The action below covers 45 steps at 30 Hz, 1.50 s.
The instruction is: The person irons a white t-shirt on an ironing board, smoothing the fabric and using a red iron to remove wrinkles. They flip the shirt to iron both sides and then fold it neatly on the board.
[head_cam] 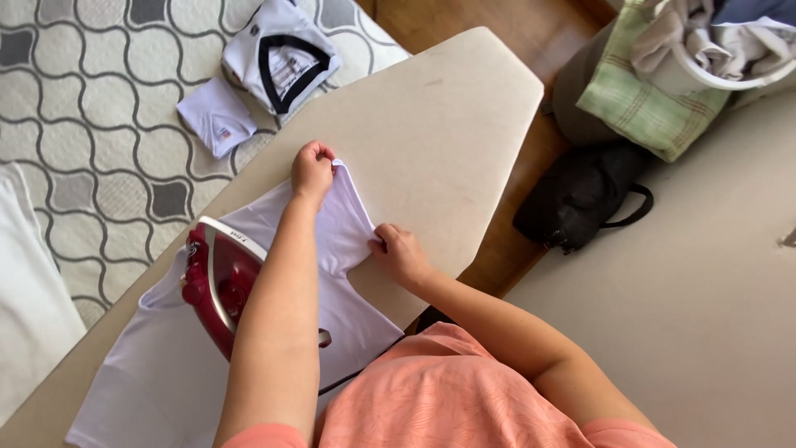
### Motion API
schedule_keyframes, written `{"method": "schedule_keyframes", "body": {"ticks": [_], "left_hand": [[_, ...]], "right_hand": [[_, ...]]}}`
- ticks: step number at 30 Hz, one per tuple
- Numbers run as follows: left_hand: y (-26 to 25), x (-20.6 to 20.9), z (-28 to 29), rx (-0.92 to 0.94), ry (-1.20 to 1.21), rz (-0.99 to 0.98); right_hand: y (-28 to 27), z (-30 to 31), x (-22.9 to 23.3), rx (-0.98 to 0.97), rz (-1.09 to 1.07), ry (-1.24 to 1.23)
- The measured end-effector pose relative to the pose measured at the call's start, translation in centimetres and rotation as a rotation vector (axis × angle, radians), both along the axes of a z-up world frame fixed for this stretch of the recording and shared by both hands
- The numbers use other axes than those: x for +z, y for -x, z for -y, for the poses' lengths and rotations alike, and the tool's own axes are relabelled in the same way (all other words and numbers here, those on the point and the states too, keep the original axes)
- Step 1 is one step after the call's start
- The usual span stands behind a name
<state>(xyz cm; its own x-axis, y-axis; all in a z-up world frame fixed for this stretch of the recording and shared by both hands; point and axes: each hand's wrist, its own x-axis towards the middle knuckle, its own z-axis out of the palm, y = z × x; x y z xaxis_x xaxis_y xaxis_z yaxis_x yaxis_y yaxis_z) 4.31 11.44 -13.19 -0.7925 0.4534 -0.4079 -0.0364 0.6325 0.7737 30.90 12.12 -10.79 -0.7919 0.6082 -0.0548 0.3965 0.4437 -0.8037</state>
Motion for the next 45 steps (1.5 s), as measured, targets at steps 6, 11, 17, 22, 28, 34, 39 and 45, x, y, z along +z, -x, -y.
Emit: {"method": "schedule_keyframes", "body": {"ticks": [6,11,17,22,28,34,39,45], "left_hand": [[-1.0,-2.3,-0.2,-0.353,-0.297,-0.483],[1.8,11.5,2.8,-0.391,-0.478,-0.605],[-4.5,29.5,25.0,0.072,-0.849,-0.655],[-13.3,13.9,45.0,0.423,-0.168,-0.867],[-23.8,6.0,53.7,0.321,0.651,-0.565],[-25.1,5.0,53.1,0.325,0.74,-0.548],[-25.0,4.9,52.9,0.344,0.745,-0.655],[-25.0,6.2,52.2,0.348,0.74,-0.563]], "right_hand": [[0.4,-0.1,1.8,0.125,0.343,-0.043],[2.1,-3.2,5.9,0.314,0.718,-0.264],[8.4,3.8,12.9,0.484,0.014,0.065],[13.9,13.9,18.0,0.446,0.353,0.546],[15.4,16.7,20.6,0.192,0.361,0.875],[20.1,7.0,15.5,0.451,0.423,0.251],[16.0,4.2,25.7,0.583,0.581,-0.015],[9.2,-0.3,28.0,0.593,0.828,0.06]]}}
